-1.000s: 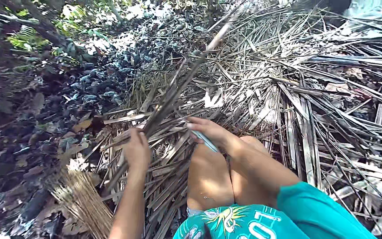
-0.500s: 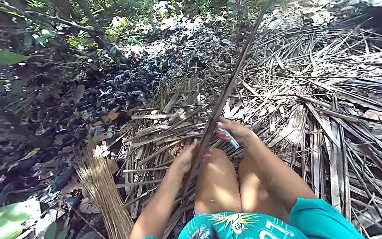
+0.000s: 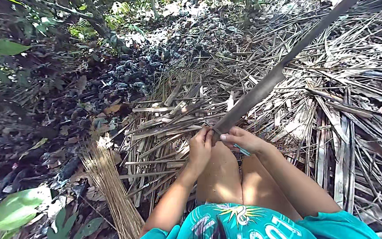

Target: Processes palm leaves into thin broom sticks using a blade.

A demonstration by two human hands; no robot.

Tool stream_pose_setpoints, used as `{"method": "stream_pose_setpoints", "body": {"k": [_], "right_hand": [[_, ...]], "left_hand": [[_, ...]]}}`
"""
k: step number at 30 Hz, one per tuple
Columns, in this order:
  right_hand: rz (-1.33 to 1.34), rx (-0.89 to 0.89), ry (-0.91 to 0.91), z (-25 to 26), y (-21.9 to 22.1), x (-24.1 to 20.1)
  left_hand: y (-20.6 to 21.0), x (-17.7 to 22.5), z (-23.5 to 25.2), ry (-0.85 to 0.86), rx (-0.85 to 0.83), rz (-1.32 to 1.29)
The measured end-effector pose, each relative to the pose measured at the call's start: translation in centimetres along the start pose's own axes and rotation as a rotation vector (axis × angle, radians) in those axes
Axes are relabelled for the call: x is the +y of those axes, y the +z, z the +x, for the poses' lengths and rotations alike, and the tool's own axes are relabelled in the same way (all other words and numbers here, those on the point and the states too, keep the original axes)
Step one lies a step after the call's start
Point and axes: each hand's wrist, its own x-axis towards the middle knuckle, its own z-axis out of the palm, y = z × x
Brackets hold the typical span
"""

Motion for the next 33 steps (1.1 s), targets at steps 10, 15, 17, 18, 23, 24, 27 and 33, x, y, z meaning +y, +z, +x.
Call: {"method": "stream_pose_setpoints", "body": {"k": [10, 15, 17, 18, 23, 24, 27, 33], "right_hand": [[-0.103, -0.172, -0.137, -2.8, -1.9, 2.0], [-0.213, -0.054, -0.175, -2.5, -2.0, 3.4], [-0.47, 0.094, -0.248, -2.2, -1.6, 3.3], [-0.664, 0.208, -0.271, -2.1, -1.5, 3.0], [-0.687, 0.721, 0.072, -0.5, -6.7, -0.2], [-0.666, 0.775, 0.115, -0.3, -8.5, -0.8], [-0.702, 0.883, 0.189, 0.3, -13.7, -1.8], [-0.742, 1.139, 0.409, -0.9, -19.6, -3.7]], "left_hand": [[-2.6, 2.5, 0.9, -0.529, -0.505, -0.654], [-3.1, -0.3, 2.0, -0.549, -0.827, -0.868], [-3.1, -1.0, 2.4, -0.578, -0.878, -0.918], [-3.1, -1.6, 2.6, -0.584, -0.892, -0.92], [-4.0, -5.1, 3.2, -0.561, -0.783, -0.578], [-4.6, -6.1, 3.2, -0.554, -0.72, -0.498], [-7.1, -11.0, 4.0, -0.476, -0.556, -0.117], [-14.8, -22.2, 5.4, -0.436, -0.5, 0.369]]}}
